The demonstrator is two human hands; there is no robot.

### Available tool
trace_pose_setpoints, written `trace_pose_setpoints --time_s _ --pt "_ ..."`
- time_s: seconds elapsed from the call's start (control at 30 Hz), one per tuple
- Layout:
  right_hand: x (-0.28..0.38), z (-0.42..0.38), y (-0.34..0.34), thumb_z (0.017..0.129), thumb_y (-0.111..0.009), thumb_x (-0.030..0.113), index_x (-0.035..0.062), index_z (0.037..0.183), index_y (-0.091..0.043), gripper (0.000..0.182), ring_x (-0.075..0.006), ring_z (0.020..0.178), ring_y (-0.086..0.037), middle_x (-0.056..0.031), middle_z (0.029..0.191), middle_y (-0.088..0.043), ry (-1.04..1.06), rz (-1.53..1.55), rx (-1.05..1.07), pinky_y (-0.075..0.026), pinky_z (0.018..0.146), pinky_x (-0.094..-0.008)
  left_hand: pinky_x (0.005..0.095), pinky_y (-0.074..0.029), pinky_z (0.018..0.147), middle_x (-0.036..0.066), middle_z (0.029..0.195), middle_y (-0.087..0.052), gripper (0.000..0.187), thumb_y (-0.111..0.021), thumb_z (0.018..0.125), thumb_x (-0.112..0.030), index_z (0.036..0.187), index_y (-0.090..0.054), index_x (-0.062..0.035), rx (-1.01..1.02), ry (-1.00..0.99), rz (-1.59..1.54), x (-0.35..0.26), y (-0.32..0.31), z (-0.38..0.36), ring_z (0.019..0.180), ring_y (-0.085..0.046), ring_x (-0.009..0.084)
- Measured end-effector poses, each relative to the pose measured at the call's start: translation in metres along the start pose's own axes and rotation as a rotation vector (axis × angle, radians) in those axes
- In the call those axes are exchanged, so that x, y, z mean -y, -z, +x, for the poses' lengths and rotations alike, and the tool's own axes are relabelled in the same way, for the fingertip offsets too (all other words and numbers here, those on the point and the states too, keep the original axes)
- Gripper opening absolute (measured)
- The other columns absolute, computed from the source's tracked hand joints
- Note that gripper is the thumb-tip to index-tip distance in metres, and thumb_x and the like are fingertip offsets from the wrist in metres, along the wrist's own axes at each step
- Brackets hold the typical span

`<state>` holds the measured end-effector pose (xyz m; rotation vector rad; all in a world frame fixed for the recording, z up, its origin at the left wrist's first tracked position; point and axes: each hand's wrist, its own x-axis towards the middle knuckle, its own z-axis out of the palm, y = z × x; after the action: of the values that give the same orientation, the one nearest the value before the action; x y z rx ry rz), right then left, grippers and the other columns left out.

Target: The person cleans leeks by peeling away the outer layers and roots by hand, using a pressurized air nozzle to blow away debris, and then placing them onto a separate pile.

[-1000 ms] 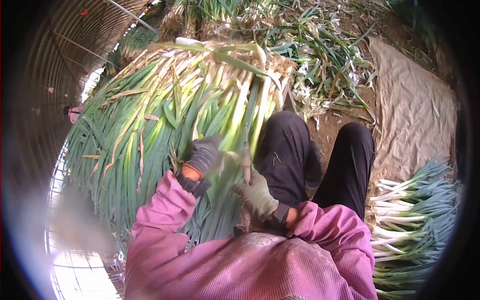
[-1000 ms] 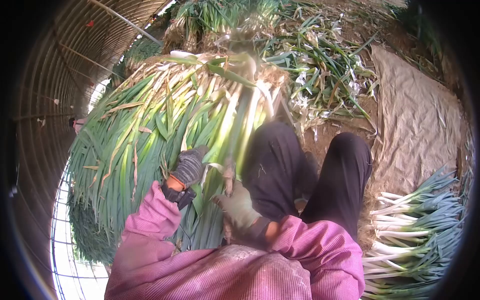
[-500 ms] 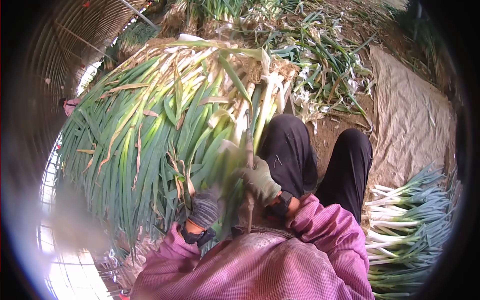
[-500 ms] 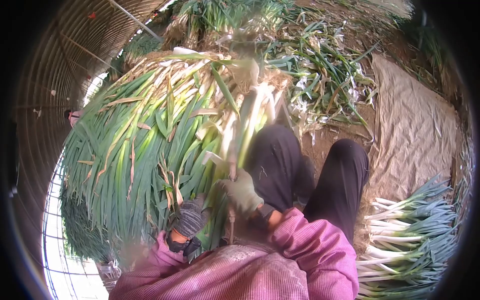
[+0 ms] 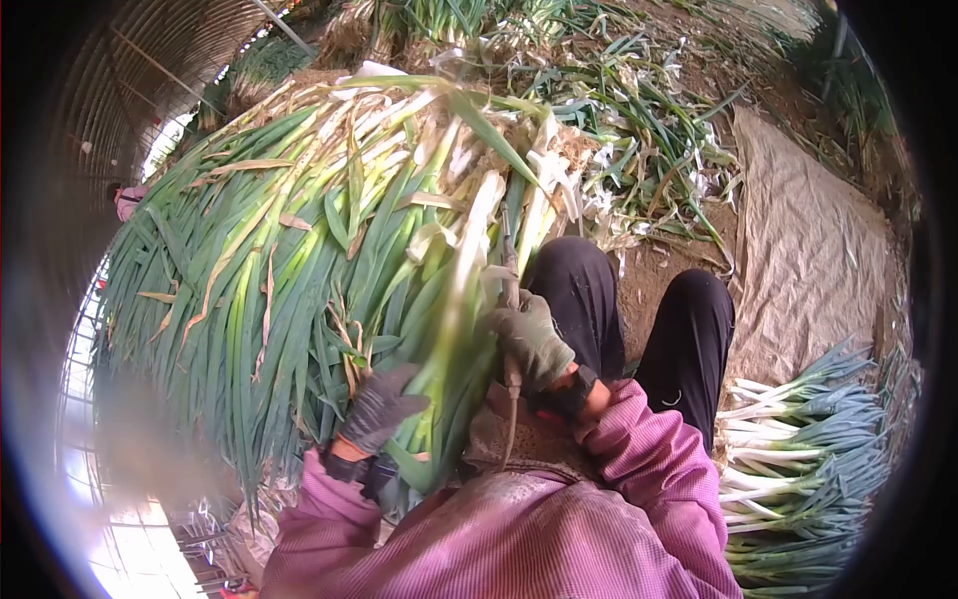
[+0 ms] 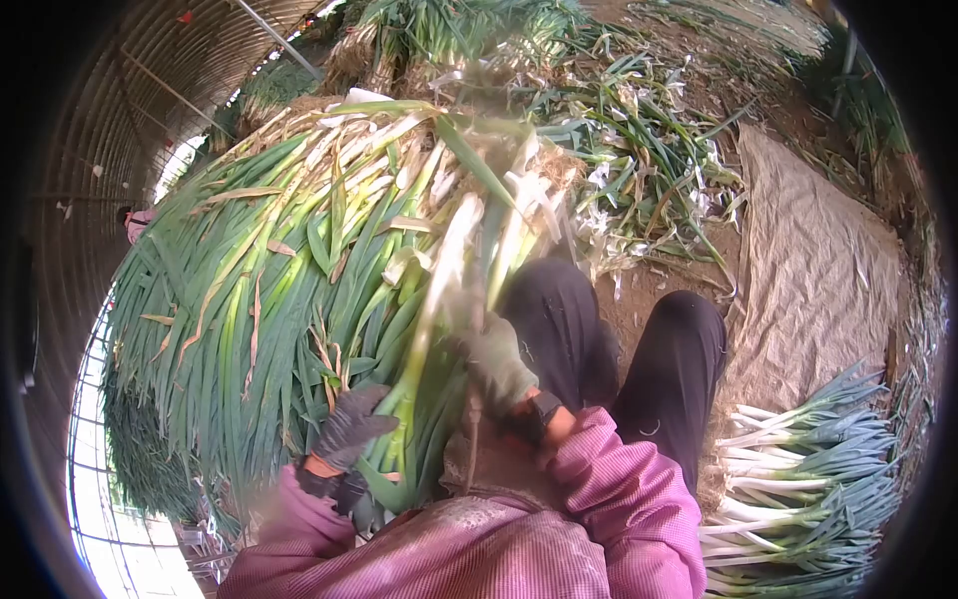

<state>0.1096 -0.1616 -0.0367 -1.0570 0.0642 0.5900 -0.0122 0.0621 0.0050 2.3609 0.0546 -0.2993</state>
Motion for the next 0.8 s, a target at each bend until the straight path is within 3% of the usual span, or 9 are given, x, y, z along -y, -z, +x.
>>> trace_pose_setpoints --time_s 0.07,0.17,0.23,0.3,0.33,0.43,0.57,0.7,0.8 --pt "-0.010 -0.013 -0.010 0.074 -0.068 0.003 -0.0017 0.101 -0.060 0.028 -0.0134 0.071 -0.057 -0.0045 0.084 -0.061 0.003 0.000 -0.008 -0.048 0.064 -0.0263 0.0234 -0.047 0.071 0.001 0.089 -0.064 0.035 -0.067 0.077 -0.014 0.109 -0.065 0.0001 0.048 0.134 -0.317 -0.038 0.025 0.002 0.079 -0.057 0.0075" --pt "-0.031 -0.040 -0.027 0.073 -0.069 0.001 0.0007 0.101 -0.058 0.030 -0.0126 0.075 -0.056 -0.0026 0.086 -0.059 -0.059 -0.068 -0.042 -0.048 0.070 -0.0260 0.0242 -0.047 0.072 0.003 0.091 -0.064 0.036 -0.068 0.075 -0.015 0.108 -0.065 0.0012 0.075 0.169 -0.310 -0.035 0.052 0.018 0.078 -0.059 0.0101" --pt "-0.033 -0.045 -0.025 0.074 -0.068 0.000 0.0007 0.105 -0.056 0.033 -0.0127 0.076 -0.057 -0.0029 0.089 -0.058 -0.187 -0.290 0.065 -0.048 0.071 -0.0270 0.0248 -0.047 0.072 0.003 0.091 -0.064 0.038 -0.068 0.076 -0.018 0.110 -0.065 0.0008 0.116 0.199 -0.337 -0.045 0.066 0.025 0.079 -0.058 0.0102" --pt "-0.035 -0.043 -0.024 0.075 -0.067 -0.001 0.0005 0.107 -0.055 0.034 -0.0130 0.076 -0.057 -0.0034 0.089 -0.058 -0.013 -0.091 -0.001 -0.048 0.071 -0.0271 0.0232 -0.048 0.074 0.004 0.092 -0.064 0.041 -0.070 0.074 -0.016 0.110 -0.064 0.0017 0.131 0.249 -0.565 -0.053 0.066 0.028 0.080 -0.059 0.0118" --pt "-0.035 -0.041 -0.024 0.075 -0.067 -0.001 0.0003 0.107 -0.054 0.035 -0.0132 0.076 -0.057 -0.0036 0.089 -0.057 0.076 0.009 -0.034 -0.049 0.070 -0.0271 0.0231 -0.047 0.073 0.004 0.090 -0.063 0.040 -0.071 0.074 -0.016 0.109 -0.064 0.0020 0.127 0.204 -0.442 -0.053 0.063 0.028 0.080 -0.058 0.0105" --pt "-0.025 -0.040 -0.013 0.076 -0.070 0.002 -0.0037 0.114 -0.053 0.043 -0.0177 0.087 -0.058 -0.0087 0.097 -0.059 0.016 0.094 -0.113 -0.048 0.079 -0.0294 0.0235 -0.047 0.071 0.003 0.088 -0.062 0.040 -0.072 0.075 -0.017 0.109 -0.065 0.0026 0.164 0.154 -0.347 -0.074 0.036 0.019 0.078 -0.057 0.0092" --pt "-0.019 -0.037 0.003 0.078 -0.068 0.001 -0.0044 0.112 -0.053 0.037 -0.0152 0.083 -0.057 -0.0091 0.096 -0.059 -0.065 0.043 -0.114 -0.048 0.072 -0.0269 0.0255 -0.046 0.071 0.004 0.087 -0.061 0.040 -0.071 0.075 -0.014 0.109 -0.064 0.0041 0.270 0.213 -0.341 -0.059 0.002 0.014 0.080 -0.056 0.0105" --pt "0.009 -0.036 0.005 0.079 -0.066 0.002 -0.0060 0.106 -0.056 0.030 -0.0180 0.074 -0.061 -0.0107 0.087 -0.062 -0.119 0.107 -0.021 -0.051 0.064 -0.0302 0.0308 -0.047 0.075 0.007 0.086 -0.063 0.038 -0.069 0.076 -0.015 0.109 -0.063 0.0041 0.257 0.098 -0.301 -0.024 -0.039 0.009 0.081 -0.058 0.0138" --pt "0.008 -0.021 0.009 0.080 -0.066 0.003 -0.0047 0.098 -0.057 0.022 -0.0176 0.069 -0.060 -0.0090 0.083 -0.061 -0.083 0.135 -0.049 -0.051 0.061 -0.0309 0.0393 -0.049 0.073 0.019 0.085 -0.063 0.036 -0.068 0.077 -0.017 0.107 -0.061 0.0018 0.144 -0.112 -0.010 -0.014 -0.057 0.007 0.080 -0.063 0.0296"
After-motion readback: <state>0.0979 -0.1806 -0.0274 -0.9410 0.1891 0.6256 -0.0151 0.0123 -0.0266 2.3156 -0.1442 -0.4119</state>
